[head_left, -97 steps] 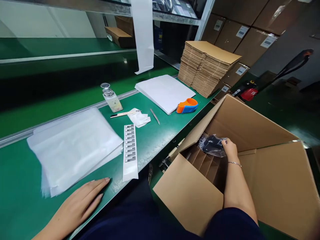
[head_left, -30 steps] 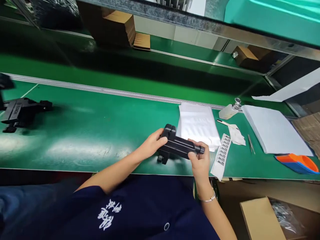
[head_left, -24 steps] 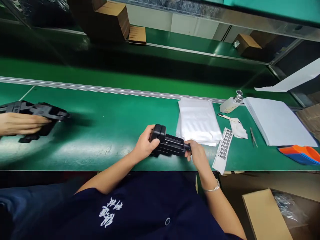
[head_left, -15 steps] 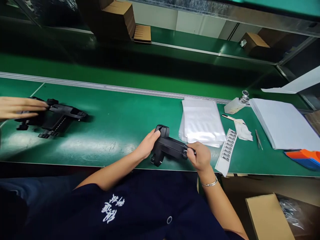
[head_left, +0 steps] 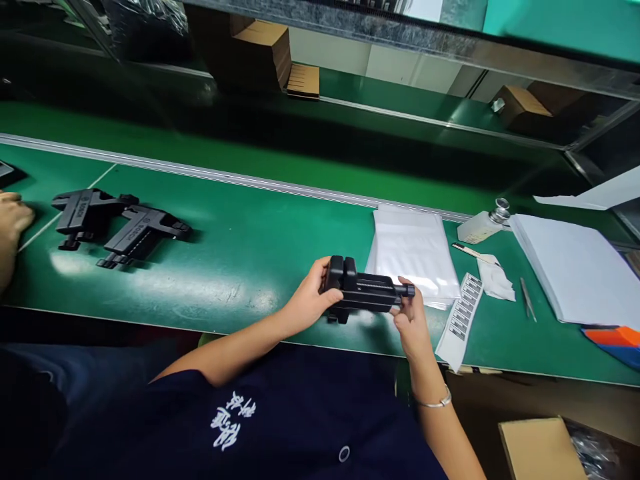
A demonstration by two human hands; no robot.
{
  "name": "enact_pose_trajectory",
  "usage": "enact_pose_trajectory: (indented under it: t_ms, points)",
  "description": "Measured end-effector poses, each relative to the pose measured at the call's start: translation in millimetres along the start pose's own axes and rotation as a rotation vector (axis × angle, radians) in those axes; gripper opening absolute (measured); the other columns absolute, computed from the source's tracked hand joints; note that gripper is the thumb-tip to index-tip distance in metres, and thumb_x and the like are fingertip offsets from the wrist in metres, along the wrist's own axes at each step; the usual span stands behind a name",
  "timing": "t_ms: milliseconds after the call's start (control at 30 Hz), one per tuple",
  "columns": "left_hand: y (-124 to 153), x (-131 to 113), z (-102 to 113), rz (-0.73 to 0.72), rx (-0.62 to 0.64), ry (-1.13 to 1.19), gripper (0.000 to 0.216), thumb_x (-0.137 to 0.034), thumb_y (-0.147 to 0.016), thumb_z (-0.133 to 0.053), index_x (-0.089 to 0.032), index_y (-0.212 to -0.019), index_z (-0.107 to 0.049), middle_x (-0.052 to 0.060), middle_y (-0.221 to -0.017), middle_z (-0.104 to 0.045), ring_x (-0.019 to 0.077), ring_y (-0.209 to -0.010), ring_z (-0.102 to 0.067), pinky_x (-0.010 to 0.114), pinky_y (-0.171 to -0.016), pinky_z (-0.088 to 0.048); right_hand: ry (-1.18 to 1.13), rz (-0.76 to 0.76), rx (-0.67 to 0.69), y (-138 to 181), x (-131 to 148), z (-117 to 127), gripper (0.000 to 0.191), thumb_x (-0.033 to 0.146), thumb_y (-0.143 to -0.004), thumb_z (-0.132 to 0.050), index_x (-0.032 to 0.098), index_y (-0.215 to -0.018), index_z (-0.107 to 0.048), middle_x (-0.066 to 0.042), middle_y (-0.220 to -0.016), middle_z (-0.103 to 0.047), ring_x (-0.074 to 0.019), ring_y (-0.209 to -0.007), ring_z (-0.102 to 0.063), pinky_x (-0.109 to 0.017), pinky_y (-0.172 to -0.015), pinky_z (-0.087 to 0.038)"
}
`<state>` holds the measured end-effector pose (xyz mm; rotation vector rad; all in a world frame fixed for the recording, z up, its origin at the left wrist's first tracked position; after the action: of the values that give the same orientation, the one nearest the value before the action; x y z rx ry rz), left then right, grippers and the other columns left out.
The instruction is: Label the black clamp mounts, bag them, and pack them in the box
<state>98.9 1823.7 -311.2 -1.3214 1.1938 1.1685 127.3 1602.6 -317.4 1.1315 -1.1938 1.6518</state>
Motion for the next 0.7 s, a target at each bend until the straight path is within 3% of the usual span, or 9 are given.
enact_pose_trajectory:
  t_ms: [67,167,333,467,567,700]
  points:
    - [3,-5,-2,-0.059,0.102,-0.075,0.079,-0.063,-0.071,-0.075,-0.021,-0.130,-0.045,0.012,-0.123,-0.060,0.0290,-0.113,-0.059,0.041,-0.095,-0.048,-0.122,-0.054,0.006,2,-2,-2,0.057,0.050,-0.082,-0.070,0.024,-0.130,-0.052,-0.009,-0.110,-0.067,-0.0220,-0.095,-0.067,-0.034,-0.078,-0.056]
    - [3,-10,-1,-0.151,0.235,-0.146,0.079,-0.054,-0.069,-0.080,-0.024,-0.132,-0.044,0.013,-0.126,-0.061,0.0314,-0.121,-0.057,0.047,-0.106,-0.042,-0.123,-0.010,-0.076,7,13,2,0.051,0.038,-0.076,-0.079,0.024,-0.121,-0.059,-0.010,-0.118,-0.067,-0.0251,-0.109,-0.064,-0.039,-0.091,-0.054]
    - [2,-16,6,-0.293,0.290,-0.150,0.077,-0.051,-0.075,-0.077,-0.025,-0.137,-0.039,0.015,-0.127,-0.064,0.0307,-0.127,-0.056,0.050,-0.109,-0.039,-0.040,0.026,-0.067,9,29,9,0.056,0.027,-0.072,-0.083,0.025,-0.123,-0.059,-0.011,-0.125,-0.066,-0.0273,-0.118,-0.061,-0.046,-0.102,-0.048]
    - [10,-32,-2,-0.388,0.241,-0.421,0.075,-0.050,-0.077,-0.075,-0.022,-0.137,-0.040,0.015,-0.125,-0.066,0.0299,-0.122,-0.060,0.055,-0.113,-0.035,-0.160,-0.006,-0.014,3,0,7,0.060,0.041,-0.069,-0.084,0.026,-0.121,-0.057,-0.012,-0.122,-0.068,-0.0278,-0.112,-0.065,-0.045,-0.094,-0.054]
    - [17,-50,-11,-0.503,0.230,-0.597,0.061,-0.044,-0.084,-0.068,-0.020,-0.134,-0.043,0.013,-0.121,-0.068,0.0272,-0.117,-0.061,0.060,-0.116,-0.028,-0.228,-0.055,0.017,3,-26,2,0.067,0.056,-0.068,-0.082,0.026,-0.122,-0.055,-0.014,-0.124,-0.067,-0.0285,-0.112,-0.065,-0.045,-0.093,-0.054]
    - [19,-59,-13,-0.510,0.221,-0.598,0.055,-0.042,-0.082,-0.069,-0.020,-0.128,-0.049,0.011,-0.118,-0.068,0.0263,-0.112,-0.063,0.056,-0.114,-0.032,-0.171,-0.026,0.051,5,-25,-1,0.067,0.060,-0.073,-0.075,0.027,-0.127,-0.051,-0.015,-0.127,-0.064,-0.0285,-0.114,-0.064,-0.046,-0.093,-0.054]
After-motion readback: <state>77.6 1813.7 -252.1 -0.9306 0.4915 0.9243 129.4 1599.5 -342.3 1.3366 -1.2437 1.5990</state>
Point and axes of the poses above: each hand's wrist, its own y-axis away from the middle knuckle, its own z-axis out of the back of the hand, x = y × z, the point moved 6 cm from there along -y, towards the middle knuckle
